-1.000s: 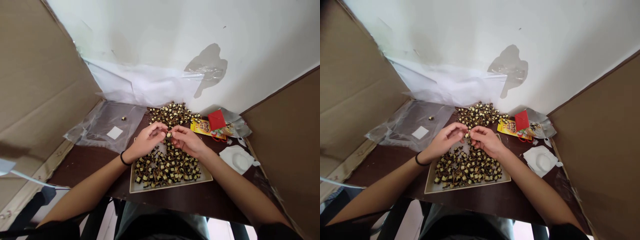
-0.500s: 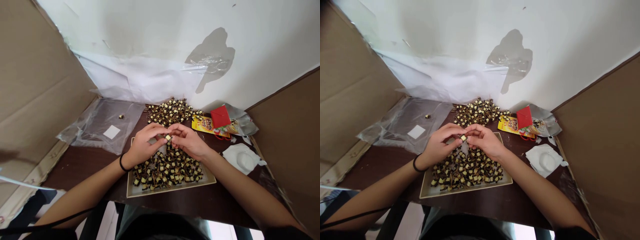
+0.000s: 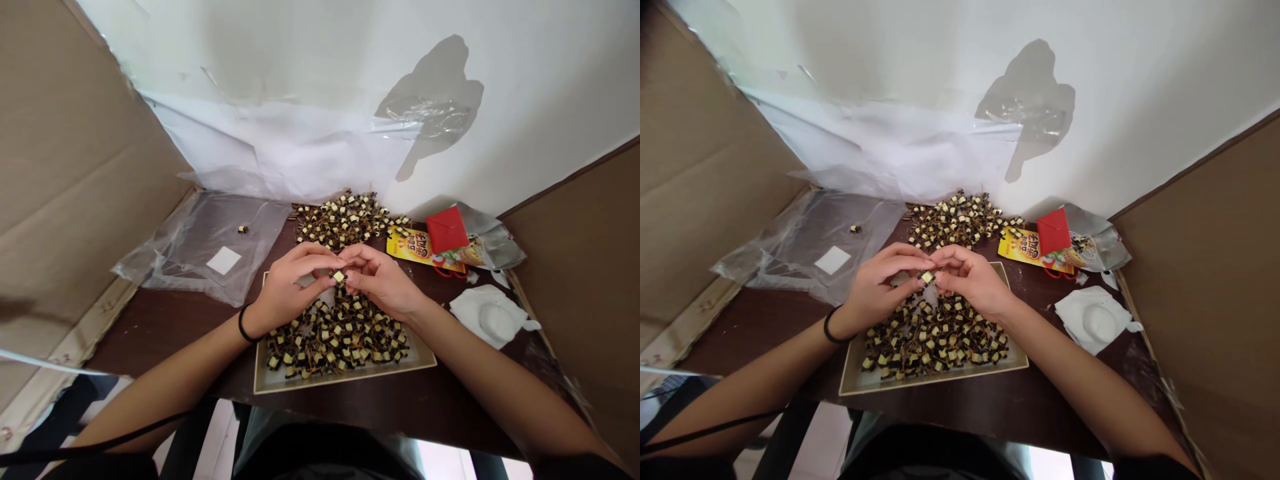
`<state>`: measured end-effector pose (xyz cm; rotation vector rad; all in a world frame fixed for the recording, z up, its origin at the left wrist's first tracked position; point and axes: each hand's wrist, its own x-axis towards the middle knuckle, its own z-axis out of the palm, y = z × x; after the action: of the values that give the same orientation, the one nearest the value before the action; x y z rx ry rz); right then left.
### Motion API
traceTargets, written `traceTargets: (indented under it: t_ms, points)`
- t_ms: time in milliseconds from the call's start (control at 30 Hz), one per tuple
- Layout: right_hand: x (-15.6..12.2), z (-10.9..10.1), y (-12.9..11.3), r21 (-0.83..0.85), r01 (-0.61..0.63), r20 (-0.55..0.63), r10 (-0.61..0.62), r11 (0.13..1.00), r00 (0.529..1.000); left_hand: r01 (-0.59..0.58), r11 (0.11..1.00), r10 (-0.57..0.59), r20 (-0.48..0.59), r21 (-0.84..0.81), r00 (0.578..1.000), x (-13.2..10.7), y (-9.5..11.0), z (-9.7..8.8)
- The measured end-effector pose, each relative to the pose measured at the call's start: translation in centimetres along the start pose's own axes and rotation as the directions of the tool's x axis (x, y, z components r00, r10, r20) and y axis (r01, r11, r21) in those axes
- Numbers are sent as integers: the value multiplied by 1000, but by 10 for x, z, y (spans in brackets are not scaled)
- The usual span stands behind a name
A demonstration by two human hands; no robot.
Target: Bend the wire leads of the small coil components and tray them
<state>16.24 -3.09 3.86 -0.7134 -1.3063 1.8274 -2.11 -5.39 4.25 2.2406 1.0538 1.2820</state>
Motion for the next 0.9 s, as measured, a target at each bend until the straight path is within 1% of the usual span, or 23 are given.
traceTargets:
  t_ms: [167, 300, 467, 633, 767, 900]
  points:
    - [0, 0, 0, 6, 2, 4, -2, 1000, 1000, -14, 1000, 14, -3, -3, 1000, -1, -1, 0]
    - [0, 0, 1, 25, 1, 10, -2, 1000, 1000, 8, 999, -8, -5, -33, 1000, -2, 0, 0]
    - [0, 0, 0, 24, 9, 0, -9, 1000, 1000, -19, 1000, 19, -2, 24, 1000, -1, -1, 0]
    - [0, 1, 0, 57, 11, -14, -11, 998, 1000, -38, 998, 36, 41, 47, 998, 0, 0, -2]
    - [0, 0, 1, 77, 55, -23, -53, 996, 998, -54, 998, 52, 87, 26, 995, -1, 2, -3]
    - [0, -2, 4, 74, 106, -8, -106, 992, 994, -58, 998, 57, 102, 6, 993, -1, 2, -3]
